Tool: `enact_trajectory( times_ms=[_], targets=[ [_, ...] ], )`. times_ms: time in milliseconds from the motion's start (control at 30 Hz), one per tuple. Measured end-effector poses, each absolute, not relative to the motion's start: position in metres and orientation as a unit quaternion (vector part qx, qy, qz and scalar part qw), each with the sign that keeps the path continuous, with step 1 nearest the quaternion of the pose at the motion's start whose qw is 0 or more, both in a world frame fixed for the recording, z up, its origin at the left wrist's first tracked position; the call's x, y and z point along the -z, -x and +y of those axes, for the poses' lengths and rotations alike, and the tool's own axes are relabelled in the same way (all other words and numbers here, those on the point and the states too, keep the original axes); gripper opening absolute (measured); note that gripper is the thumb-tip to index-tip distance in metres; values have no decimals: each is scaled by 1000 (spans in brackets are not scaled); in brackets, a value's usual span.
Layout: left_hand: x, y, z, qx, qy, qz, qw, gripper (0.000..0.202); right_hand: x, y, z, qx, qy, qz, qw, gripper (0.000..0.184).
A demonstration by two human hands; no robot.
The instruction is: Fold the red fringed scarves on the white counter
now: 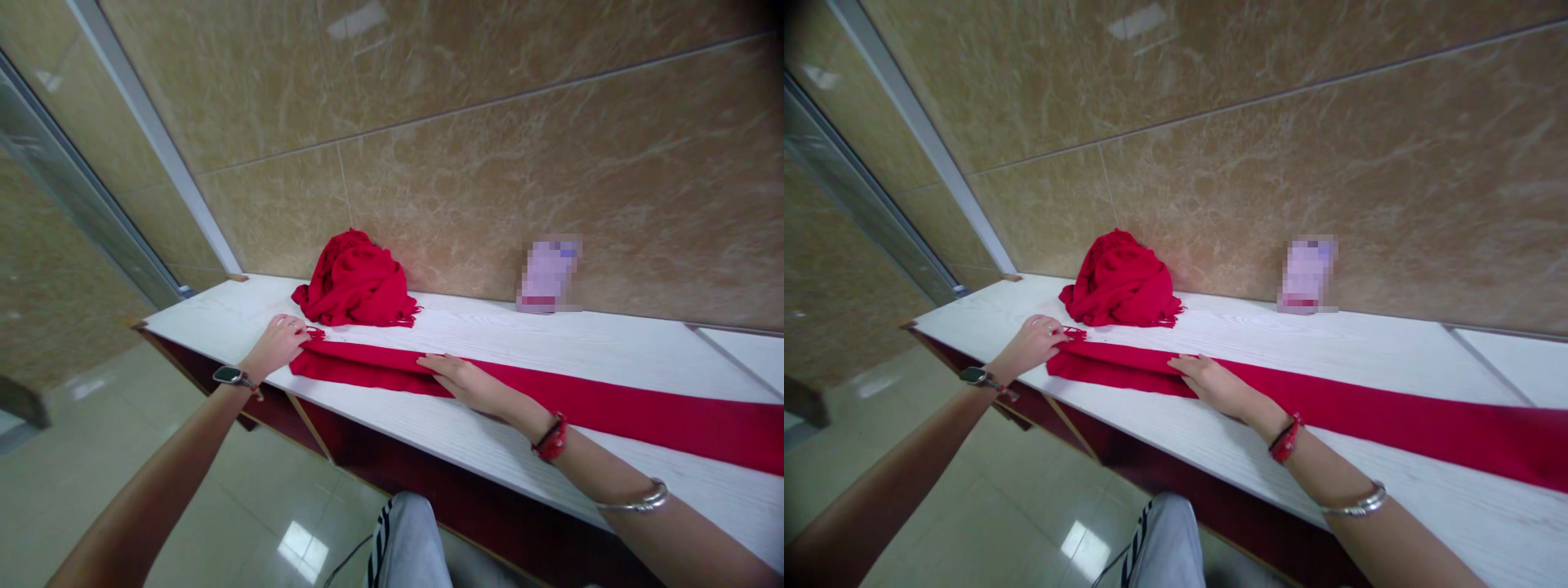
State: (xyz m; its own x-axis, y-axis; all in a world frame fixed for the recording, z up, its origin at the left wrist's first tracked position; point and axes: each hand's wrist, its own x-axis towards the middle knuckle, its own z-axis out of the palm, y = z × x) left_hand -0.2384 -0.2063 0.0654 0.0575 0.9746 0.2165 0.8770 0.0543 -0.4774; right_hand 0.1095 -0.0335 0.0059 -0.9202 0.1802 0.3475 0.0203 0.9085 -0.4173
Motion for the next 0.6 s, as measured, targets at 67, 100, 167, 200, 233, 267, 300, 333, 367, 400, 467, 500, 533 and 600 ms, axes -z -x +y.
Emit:
enact_trajectory(
  times_ms=[67, 100, 167, 200, 233, 267, 300, 333, 367, 400, 467, 500, 533, 600],
  targets=[
    [-55, 237, -215, -99, 677, -688, 243, 22, -5, -112, -33, -194, 13, -968, 160, 39],
    [-51, 237, -218, -100, 665, -701, 238, 21, -4, -112, -33, -185, 0, -973, 140, 39],
    [-44, 236, -220, -103, 612, -747, 239, 17, -1, -113, -32, -169, -5, -980, 108, 41],
    [-43, 237, -220, -106, 582, -769, 244, 14, 0, -113, -32, -164, -2, -981, 102, 44],
    [-43, 237, -220, -109, 553, -789, 247, 12, 1, -112, -32, -163, 4, -981, 102, 47],
    [-45, 237, -219, -110, 527, -806, 246, 10, 3, -112, -32, -163, 11, -981, 108, 51],
    [-46, 237, -218, -110, 506, -820, 244, 10, 4, -111, -32, -164, 19, -979, 118, 55],
    [-49, 237, -217, -106, 490, -831, 242, 11, 6, -111, -32, -164, 28, -978, 130, 58],
    [-50, 236, -217, -99, 478, -839, 241, 14, 7, -111, -32, -163, 37, -976, 140, 60],
    [-52, 235, -216, -88, 472, -844, 238, 19, 8, -110, -32, -161, 46, -975, 148, 60],
    [-52, 234, -217, -59, 470, -856, 205, 38, 10, -110, -31, -155, 54, -975, 153, 57],
    [-51, 235, -218, -40, 463, -869, 168, 50, 10, -109, -31, -151, 54, -975, 153, 56],
    [-49, 236, -218, -15, 452, -883, 121, 62, 10, -109, -31, -146, 54, -976, 153, 54],
    [-46, 239, -219, 54, 432, -900, 23, 77, 9, -109, -31, -136, 56, -978, 149, 53]
  ],
)
